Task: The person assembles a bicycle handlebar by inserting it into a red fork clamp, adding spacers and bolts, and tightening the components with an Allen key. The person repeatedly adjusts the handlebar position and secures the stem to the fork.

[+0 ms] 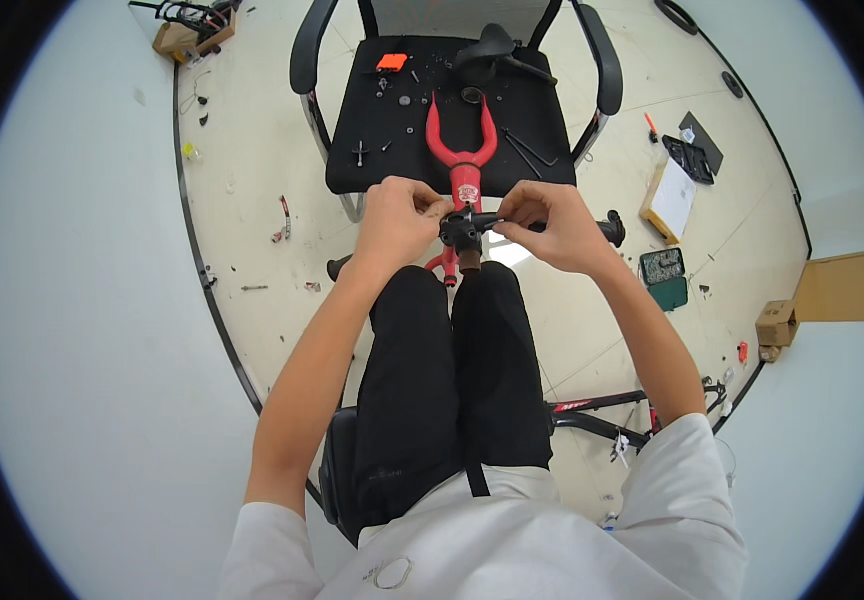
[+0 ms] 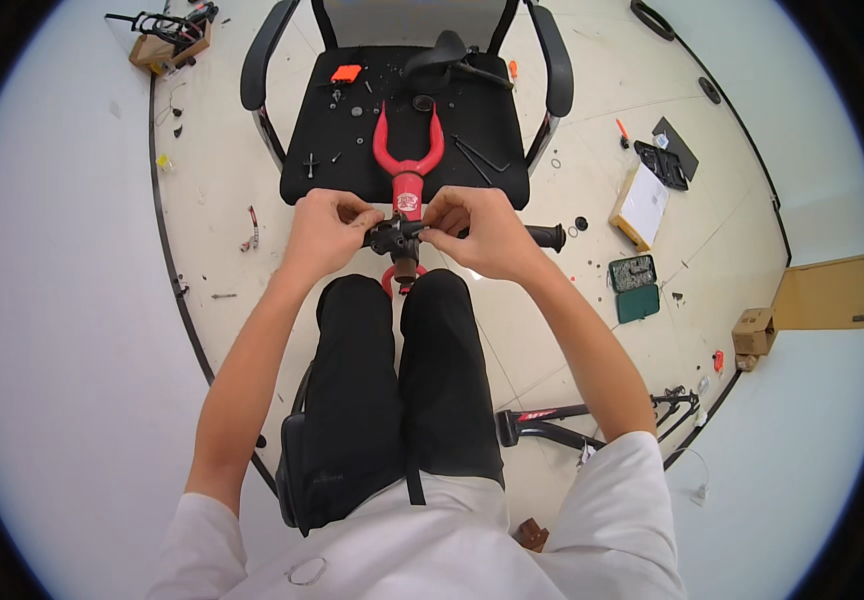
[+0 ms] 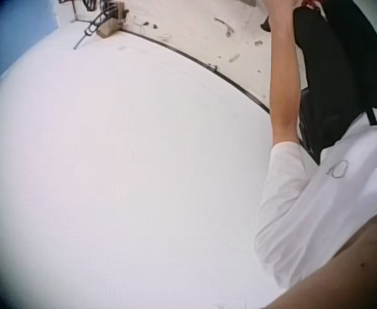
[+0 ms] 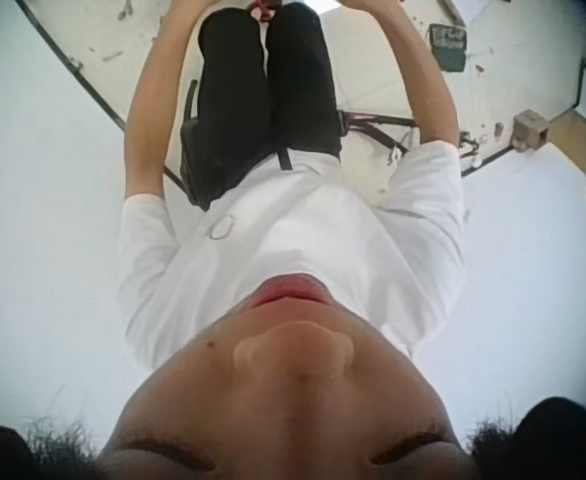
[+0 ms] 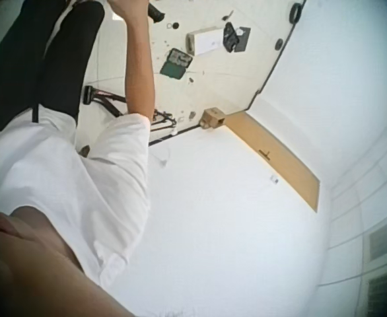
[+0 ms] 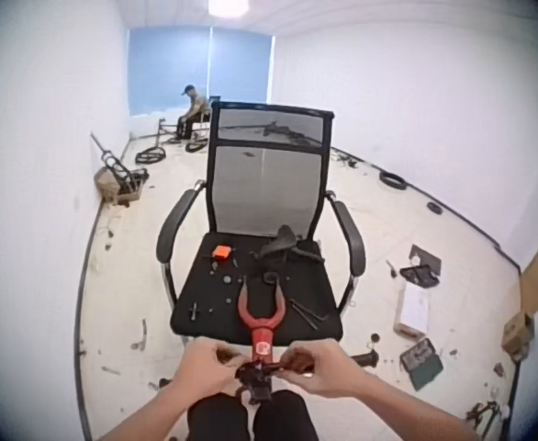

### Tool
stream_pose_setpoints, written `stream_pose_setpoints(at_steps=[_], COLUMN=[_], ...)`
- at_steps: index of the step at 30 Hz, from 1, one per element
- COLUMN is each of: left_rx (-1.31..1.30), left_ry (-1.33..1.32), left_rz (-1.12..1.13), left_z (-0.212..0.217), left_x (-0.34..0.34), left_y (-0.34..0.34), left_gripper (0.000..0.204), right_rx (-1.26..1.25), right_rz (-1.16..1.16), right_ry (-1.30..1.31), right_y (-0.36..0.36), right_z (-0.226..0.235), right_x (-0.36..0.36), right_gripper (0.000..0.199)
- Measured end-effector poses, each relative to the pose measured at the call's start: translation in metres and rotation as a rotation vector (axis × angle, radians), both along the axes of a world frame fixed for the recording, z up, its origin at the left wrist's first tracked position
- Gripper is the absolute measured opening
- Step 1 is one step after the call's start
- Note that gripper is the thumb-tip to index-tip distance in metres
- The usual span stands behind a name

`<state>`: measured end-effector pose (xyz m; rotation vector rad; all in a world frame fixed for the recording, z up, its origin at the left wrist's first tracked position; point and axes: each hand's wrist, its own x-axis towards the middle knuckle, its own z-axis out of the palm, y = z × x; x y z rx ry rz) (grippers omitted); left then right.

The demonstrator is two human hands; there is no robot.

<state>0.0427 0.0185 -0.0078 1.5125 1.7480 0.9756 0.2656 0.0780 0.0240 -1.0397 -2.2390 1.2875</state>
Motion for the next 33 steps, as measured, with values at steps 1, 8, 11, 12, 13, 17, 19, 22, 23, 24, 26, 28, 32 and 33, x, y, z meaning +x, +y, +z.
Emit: stream_pose_setpoints(at_steps=[1,8,11,12,13,17,19,22,23,24,26,28,32,33], left_rx=[0.006,0.211,0.170,0.156,0.143,0.211,0.221,0.265,0.284,0.282,0.278,0.253,0.201,0.151], left_ry=[0.020,0.222,0.207,0.199,0.191,0.196,0.181,0.219,0.241,0.235,0.224,0.171,0.248,0.227], left_rz=[0.002,-0.273,-0.193,-0.165,-0.136,-0.078,-0.094,-0.175,-0.212,-0.235,-0.280,-0.263,-0.120,-0.114], left_z=[0.002,0.004,0.010,0.010,0.010,0.000,0.001,-0.002,-0.003,-0.002,0.000,0.001,0.007,0.010], left_x=[0.002,0.003,0.008,0.010,0.013,0.018,0.019,0.016,0.013,0.012,0.010,0.008,0.011,0.013], left_y=[0.000,0.011,0.006,0.005,0.005,0.008,0.007,0.010,0.011,0.012,0.013,0.012,0.010,0.011], left_gripper=[0.013,0.017,0.021,0.023,0.025,0.022,0.018,0.013,0.012,0.012,0.012,0.013,0.017,0.018], right_rx=[-0.031,-0.150,-0.117,-0.090,-0.063,0.181,0.256,0.332,0.354,0.403,0.500,0.506,0.678,0.738], right_rz=[-0.023,-0.106,-0.114,-0.106,-0.098,-0.011,0.023,0.053,0.063,0.087,0.136,0.143,0.140,0.137], right_ry=[0.020,0.110,0.125,0.127,0.128,0.164,0.153,0.152,0.151,0.129,0.085,0.028,-0.110,-0.148], right_y=[0.000,0.006,-0.001,-0.006,-0.010,-0.013,-0.015,-0.015,-0.015,-0.015,-0.015,-0.014,-0.018,-0.018], right_z=[-0.002,-0.023,-0.020,-0.017,-0.016,-0.017,-0.017,-0.017,-0.017,-0.017,-0.017,-0.013,-0.016,-0.017], right_x=[0.002,0.017,0.019,0.019,0.019,0.009,0.005,0.003,0.002,0.002,0.001,0.000,-0.002,-0.003], right_gripper=[0.014,0.015,0.014,0.013,0.013,0.012,0.013,0.013,0.013,0.012,0.011,0.008,0.014,0.018])
